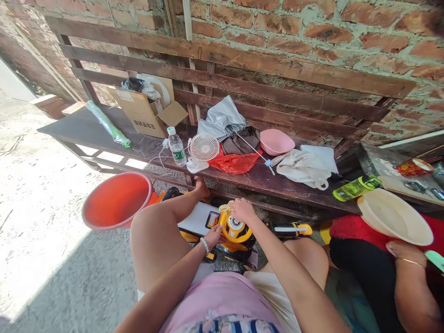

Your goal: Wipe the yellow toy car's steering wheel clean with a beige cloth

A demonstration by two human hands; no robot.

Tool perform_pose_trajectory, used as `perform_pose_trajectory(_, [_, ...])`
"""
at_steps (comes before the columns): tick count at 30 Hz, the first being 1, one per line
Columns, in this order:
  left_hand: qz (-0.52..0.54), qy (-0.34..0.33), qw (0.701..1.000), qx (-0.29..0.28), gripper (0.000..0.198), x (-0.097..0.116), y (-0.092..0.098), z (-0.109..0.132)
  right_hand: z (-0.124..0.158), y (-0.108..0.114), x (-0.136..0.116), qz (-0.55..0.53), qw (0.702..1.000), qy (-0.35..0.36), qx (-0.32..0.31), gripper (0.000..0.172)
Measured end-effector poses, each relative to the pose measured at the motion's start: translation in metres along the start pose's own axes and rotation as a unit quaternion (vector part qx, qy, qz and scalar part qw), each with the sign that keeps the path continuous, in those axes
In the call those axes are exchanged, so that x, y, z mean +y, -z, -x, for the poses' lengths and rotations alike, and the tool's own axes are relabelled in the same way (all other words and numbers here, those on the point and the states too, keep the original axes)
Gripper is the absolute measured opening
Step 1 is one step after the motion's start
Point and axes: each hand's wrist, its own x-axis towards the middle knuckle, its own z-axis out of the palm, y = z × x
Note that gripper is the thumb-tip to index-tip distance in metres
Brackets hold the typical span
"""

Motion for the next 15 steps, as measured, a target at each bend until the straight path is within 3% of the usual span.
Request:
perform_pose_trajectory(7, [0.014,0.014,1.0,-0.021,0.022,0.003,-0.003,0.002,0.037,-0.021,0.013,-0.023,0.985,-0.169,-0.001,0.055])
perform_pose_trajectory(11, [0.019,0.021,1.0,0.003,0.022,0.007,-0.008,0.004,0.071,-0.037,0.002,-0.003,0.978,-0.208,-0.024,0.056])
perform_pose_trajectory(15, [0.015,0.012,1.0,0.017,0.019,0.009,-0.01,0.006,0.095,-0.043,-0.018,-0.001,0.976,-0.213,-0.043,0.042])
